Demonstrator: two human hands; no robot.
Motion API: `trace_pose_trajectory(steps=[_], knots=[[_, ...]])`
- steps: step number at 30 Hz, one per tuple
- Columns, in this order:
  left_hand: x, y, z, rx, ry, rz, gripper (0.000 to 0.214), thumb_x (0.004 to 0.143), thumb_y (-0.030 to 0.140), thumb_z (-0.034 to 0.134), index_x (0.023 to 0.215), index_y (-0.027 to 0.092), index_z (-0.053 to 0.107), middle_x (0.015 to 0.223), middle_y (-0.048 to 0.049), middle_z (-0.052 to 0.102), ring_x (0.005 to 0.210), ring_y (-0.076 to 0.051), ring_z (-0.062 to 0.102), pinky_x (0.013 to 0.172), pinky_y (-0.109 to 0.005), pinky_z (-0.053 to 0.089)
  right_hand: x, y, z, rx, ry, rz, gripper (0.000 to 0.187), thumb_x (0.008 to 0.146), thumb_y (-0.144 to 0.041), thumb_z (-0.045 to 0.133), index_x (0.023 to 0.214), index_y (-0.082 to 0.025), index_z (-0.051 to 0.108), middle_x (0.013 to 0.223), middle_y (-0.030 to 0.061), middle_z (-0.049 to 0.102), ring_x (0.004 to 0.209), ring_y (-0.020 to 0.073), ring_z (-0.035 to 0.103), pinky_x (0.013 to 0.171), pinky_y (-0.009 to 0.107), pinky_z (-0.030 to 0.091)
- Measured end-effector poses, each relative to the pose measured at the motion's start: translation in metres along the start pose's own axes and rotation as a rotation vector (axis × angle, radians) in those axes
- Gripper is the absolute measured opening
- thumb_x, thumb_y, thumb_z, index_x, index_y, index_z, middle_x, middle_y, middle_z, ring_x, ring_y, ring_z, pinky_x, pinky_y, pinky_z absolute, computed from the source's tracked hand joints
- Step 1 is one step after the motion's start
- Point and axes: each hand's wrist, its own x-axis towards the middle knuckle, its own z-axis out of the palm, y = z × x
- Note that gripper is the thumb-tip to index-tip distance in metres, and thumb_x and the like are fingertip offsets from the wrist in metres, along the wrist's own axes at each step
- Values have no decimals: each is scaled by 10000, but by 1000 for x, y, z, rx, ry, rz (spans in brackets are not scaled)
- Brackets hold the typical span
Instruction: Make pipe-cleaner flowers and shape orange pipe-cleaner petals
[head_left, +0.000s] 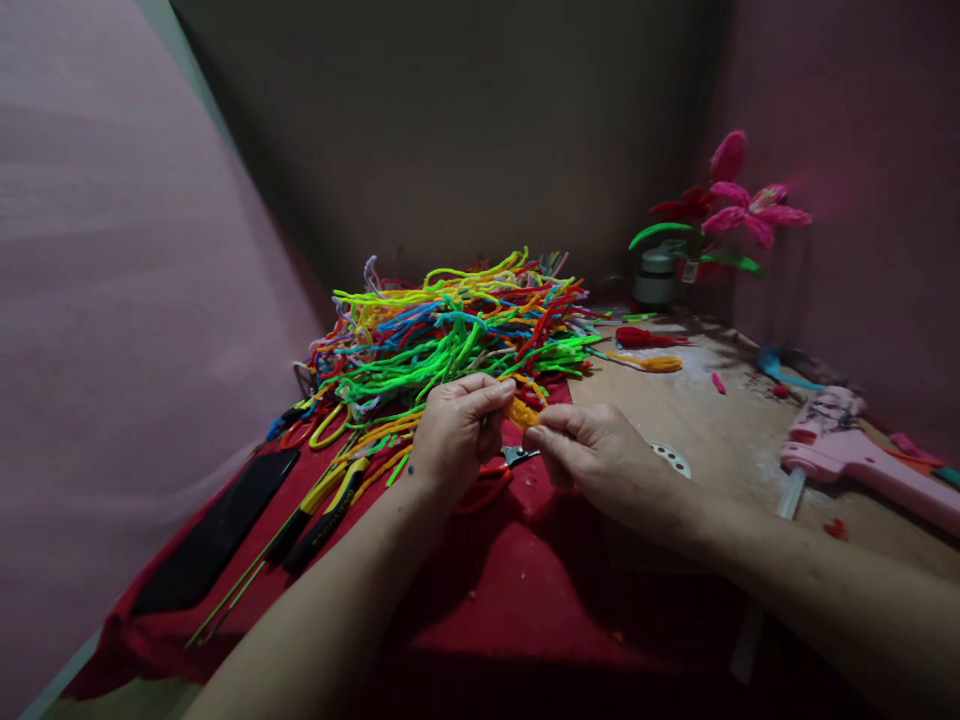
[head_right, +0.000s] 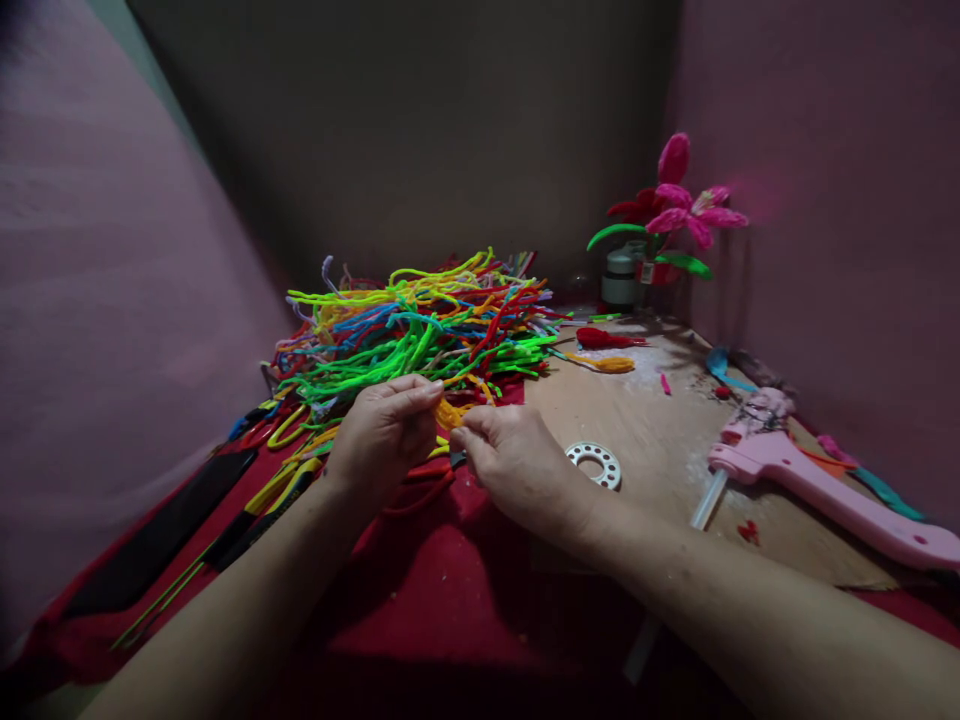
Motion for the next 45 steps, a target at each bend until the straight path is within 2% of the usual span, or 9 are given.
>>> trace_pose_trajectory(steps=[4,7,11,18,23,30,38,41,45], knots=[[1,4,-2,-2,-58,16,206,702,325,657,759,146,571,500,52,488,334,-28,385,332,-148,264,2,-4,-2,248,-43,196,268,828,-203,441,566,-167,485,447,-35,464,426,79,410,459,216,322],[2,6,-5,10,-73,62,208,704,308,666,808,156,570,532,54,486,369,-29,398,361,-150,296,4,-4,-3,346,-48,260,252,817,-199,448,570,-166,487,443,-33,471,414,79,417,438,211,326],[1,5,-6,51,-77,49,188,713,283,657,700,138,537,483,54,451,370,-26,375,364,-143,274,4,1,0,373,-68,238,237,803,-213,457,575,-167,503,431,-37,465,386,81,410,405,214,310],[1,-1,3,-106,-21,12,209,678,263,679,668,147,504,440,79,396,334,-12,303,336,-125,219,4,3,1,279,-43,142,279,794,-204,467,519,-164,486,416,-31,475,405,76,422,441,212,325],[0,0,1,-10,-67,54,201,701,315,664,759,148,566,449,67,430,350,-29,353,350,-147,252,4,0,0,386,-37,226,267,792,-203,466,531,-161,499,408,-32,477,391,70,414,423,201,317],[0,0,-3,76,-56,20,206,718,320,648,677,144,549,409,70,424,324,-17,315,339,-143,202,4,3,0,529,-160,177,298,786,-262,495,511,-149,511,461,0,527,410,72,450,436,204,338],[-1,-3,1,224,-112,42,229,762,366,588,701,150,545,456,49,483,345,-33,360,345,-147,253,6,10,0,805,-238,290,121,739,-229,551,681,-130,590,571,22,604,445,86,505,452,211,411],[-3,-4,4,371,-29,169,163,804,331,526,843,174,548,554,43,506,394,-53,415,377,-164,315,8,11,-2,846,-174,317,119,718,-232,559,664,-127,577,554,28,603,452,99,527,454,218,415],[-6,-7,3,709,-11,617,200,794,201,525,977,225,599,785,-7,545,673,-102,531,621,-211,439,15,17,-6,927,-17,291,92,680,-208,555,633,-129,565,530,16,581,446,97,504,444,218,383]])
